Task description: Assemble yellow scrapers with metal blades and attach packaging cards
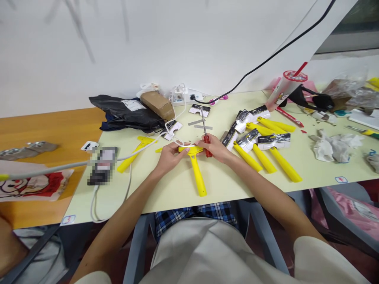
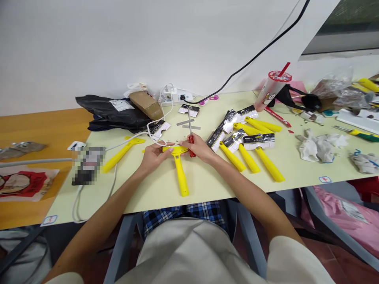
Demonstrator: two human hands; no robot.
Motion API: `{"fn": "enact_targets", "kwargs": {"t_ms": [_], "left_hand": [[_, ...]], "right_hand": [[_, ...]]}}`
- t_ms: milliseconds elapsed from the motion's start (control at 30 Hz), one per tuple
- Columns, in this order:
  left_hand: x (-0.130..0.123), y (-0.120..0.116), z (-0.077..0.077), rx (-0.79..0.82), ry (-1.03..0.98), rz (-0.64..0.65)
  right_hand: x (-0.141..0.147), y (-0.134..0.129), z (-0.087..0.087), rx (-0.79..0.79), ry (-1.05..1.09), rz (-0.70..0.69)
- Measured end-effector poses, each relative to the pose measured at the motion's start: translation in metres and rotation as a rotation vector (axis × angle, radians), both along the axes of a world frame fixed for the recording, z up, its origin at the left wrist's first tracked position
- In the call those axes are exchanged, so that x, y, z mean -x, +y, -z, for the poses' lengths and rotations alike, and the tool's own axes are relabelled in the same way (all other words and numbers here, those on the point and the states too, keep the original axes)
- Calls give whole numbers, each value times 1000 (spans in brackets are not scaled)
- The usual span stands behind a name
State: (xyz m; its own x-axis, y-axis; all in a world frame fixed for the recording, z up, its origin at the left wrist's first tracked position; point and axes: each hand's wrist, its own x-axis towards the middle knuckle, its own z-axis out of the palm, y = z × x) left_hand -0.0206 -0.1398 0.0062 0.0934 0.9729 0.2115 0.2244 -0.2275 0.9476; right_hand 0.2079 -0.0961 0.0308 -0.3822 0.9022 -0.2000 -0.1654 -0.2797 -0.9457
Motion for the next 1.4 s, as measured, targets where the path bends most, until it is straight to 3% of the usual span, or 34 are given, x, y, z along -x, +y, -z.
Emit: {"fn": "enact_targets", "kwargs": {"t_ms": [533,767,900,1100,1400], "left_hand": [[1,-1,-1,121,-155,75],[-3,0,-12,217,-231,81],[-3,2,-14,363,-237,43],[-3,4,-9,540,-318,19],[-2,-3,-17,506,-319,44]], "right_hand": [[0,-6,-12,-7,24,-46],[-4,-2,-10,-40,-19,11],[-6,2,-6,-118,-80,53],[-8,3,-9,-144,-91,2],[-10,1,-17,-159,-136,-69]]}}
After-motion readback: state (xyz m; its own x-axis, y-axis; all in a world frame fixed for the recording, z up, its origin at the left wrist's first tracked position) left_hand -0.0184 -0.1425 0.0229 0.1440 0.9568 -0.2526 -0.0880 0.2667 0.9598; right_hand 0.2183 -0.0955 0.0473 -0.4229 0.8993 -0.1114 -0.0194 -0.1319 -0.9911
